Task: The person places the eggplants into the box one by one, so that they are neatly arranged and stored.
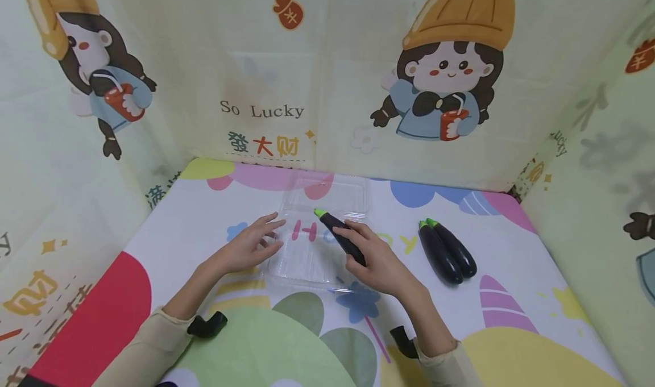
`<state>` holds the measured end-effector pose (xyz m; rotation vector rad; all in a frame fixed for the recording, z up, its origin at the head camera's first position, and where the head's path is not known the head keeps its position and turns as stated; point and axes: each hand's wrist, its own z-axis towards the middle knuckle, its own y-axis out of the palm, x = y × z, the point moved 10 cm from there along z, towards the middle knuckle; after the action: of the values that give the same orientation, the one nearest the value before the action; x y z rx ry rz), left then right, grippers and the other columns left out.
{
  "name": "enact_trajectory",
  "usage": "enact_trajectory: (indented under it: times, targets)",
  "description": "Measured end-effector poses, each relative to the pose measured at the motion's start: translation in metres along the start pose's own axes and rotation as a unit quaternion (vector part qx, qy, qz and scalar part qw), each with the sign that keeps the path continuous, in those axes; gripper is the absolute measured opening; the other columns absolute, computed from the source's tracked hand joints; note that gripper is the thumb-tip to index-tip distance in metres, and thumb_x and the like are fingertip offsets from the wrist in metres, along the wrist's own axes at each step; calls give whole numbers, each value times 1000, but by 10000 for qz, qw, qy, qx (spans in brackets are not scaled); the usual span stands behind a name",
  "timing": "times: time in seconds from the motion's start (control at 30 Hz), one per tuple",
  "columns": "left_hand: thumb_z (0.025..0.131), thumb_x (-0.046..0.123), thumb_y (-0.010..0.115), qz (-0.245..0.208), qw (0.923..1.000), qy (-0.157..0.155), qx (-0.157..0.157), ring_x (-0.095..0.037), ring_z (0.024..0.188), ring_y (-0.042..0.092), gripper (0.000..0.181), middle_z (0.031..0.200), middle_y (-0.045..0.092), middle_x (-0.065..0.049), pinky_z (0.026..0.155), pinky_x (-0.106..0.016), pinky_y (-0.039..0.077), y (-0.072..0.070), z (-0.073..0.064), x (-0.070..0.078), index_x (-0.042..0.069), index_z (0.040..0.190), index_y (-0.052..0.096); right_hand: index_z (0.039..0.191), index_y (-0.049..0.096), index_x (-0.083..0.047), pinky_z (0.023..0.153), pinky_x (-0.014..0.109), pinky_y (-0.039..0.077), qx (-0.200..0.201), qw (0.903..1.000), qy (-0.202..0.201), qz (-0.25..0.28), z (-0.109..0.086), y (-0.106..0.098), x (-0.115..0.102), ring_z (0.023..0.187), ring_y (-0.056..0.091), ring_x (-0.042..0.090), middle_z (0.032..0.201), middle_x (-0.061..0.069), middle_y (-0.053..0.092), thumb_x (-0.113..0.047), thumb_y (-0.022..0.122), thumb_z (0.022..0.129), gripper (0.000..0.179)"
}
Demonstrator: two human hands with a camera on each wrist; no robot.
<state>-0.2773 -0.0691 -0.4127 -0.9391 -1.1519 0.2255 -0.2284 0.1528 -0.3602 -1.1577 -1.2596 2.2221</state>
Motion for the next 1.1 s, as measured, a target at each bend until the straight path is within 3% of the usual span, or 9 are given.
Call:
enact_trajectory:
  times: [0.13,0.4,0.5,0.83,1.1]
  targets:
    - [101,23,63,15,10000,-55,-7,-29,115,66,60,164,26,-24,91,-42,58,0,0,-1,1,154,44,150,53,-19,90,49,54,-88,9999,-56,47,2,4,-1,128,55,32,156,12,44,-3,66,92,61]
    - [102,23,63,2,10000,-23,-25,-29,114,66,60,164,26,-25,90,-42,58,0,1,-3,1,154,44,148,55,-15,81,34,49,-376,9984,-348,252,9,16,-4,133,54,32,155,16,46,0,61,91,59]
    - [102,21,63,-92,10000,-6,-27,-29,114,67,60,164,25,-25,91,-43,58,-1,1,-2,0,154,43,146,57,-14,80,32,49,-491,9977,-388,268,12,20,-3,127,57,31,153,17,48,0,62,91,57]
    - [101,21,63,-159,9999,40,-28,-29,114,67,60,164,25,-27,91,-43,58,-2,2,0,-1,154,43,143,59,-12,92,46,52,-822,9957,-368,199,22,33,6,126,58,34,149,19,51,1,63,90,54]
    - [102,21,62,-98,9999,14,-57,-30,115,66,60,164,24,-26,92,-44,57,0,2,-2,0,154,42,142,60,-11,95,48,51,-1040,9937,-368,206,27,40,9,128,56,35,149,22,50,0,63,90,53]
